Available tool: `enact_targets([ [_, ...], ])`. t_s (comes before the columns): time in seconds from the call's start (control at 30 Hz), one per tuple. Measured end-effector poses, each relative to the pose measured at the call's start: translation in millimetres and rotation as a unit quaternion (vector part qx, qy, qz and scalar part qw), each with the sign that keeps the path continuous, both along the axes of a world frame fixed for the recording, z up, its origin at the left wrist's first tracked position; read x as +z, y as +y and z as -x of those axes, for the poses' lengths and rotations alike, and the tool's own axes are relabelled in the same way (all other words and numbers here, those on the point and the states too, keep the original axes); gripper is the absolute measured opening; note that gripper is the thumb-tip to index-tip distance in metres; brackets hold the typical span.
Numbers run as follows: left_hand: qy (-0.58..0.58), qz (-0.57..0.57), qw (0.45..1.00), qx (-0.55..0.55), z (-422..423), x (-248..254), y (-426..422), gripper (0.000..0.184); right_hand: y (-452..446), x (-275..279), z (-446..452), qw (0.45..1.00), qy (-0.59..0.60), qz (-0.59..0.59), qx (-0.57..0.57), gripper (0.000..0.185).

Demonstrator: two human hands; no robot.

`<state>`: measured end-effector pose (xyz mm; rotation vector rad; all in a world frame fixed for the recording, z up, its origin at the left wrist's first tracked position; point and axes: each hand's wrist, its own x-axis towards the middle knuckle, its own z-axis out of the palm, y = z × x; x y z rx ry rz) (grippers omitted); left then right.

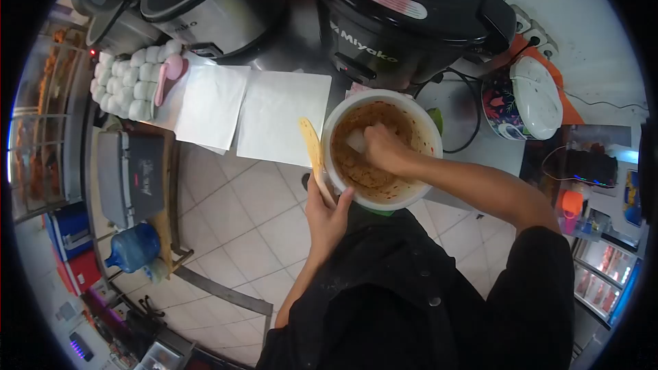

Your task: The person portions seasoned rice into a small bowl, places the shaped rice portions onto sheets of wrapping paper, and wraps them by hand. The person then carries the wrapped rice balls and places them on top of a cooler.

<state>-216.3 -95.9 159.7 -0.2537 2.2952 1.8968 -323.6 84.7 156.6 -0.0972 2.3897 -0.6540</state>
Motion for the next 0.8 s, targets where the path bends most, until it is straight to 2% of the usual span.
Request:
enact_targets([
  [0.03, -0.02, -0.047, 0.999, -0.007, 3, -2, 0, 0.056, -3, -1, 5, 0.998, -0.055, 0.005, -0.013, 0.043],
  [0.1, -0.057, -0.139, 0.989, -0.018, 8, -3, -1, 0.059, 6, -43, 2, 0.999, -0.006, 0.021, -0.044, 0.045],
  [0.13, -0.079, -0.166, 0.983, -0.023, 11, -2, -2, 0.063, 2, -42, 4, 0.998, 0.019, 0.032, -0.057, 0.046],
  [0.17, -0.071, -0.165, 0.984, -0.022, 12, -5, -2, 0.065, 1, -40, 4, 0.998, -0.015, 0.039, -0.053, 0.046],
  [0.27, -0.054, -0.157, 0.986, -0.023, 12, -9, 1, 0.071, -30, 27, 15, 0.995, -0.092, 0.022, -0.016, 0.045],
  [0.3, -0.051, -0.158, 0.986, -0.027, 13, -7, 0, 0.066, -35, 37, 19, 0.994, -0.103, -0.008, 0.02, 0.044],
  [0.37, -0.043, -0.16, 0.985, -0.037, 15, -4, -2, 0.056, -31, 41, 22, 0.984, -0.173, -0.032, -0.01, 0.043],
  [0.43, -0.04, -0.128, 0.99, -0.053, 14, -6, -7, 0.065, -4, 27, 21, 0.949, -0.287, -0.011, -0.131, 0.044],
  [0.47, -0.038, -0.109, 0.991, -0.062, 14, -6, -10, 0.069, 7, 21, 17, 0.94, -0.292, 0.061, -0.165, 0.043],
  [0.57, -0.087, -0.089, 0.991, -0.05, 8, 16, -25, 0.066, 33, 21, 2, 0.882, -0.298, 0.254, -0.262, 0.048],
  [0.63, -0.077, -0.072, 0.994, -0.041, 5, 40, -32, 0.053, 40, 31, -6, 0.824, -0.309, 0.352, -0.319, 0.056],
  [0.73, -0.044, -0.043, 0.994, -0.09, 4, 63, -30, 0.045, 44, 55, -18, 0.763, -0.292, 0.443, -0.369, 0.07],
  [0.8, -0.033, -0.034, 0.991, -0.129, 3, 73, -21, 0.044, 49, 50, -31, 0.737, -0.25, 0.494, -0.388, 0.069],
])
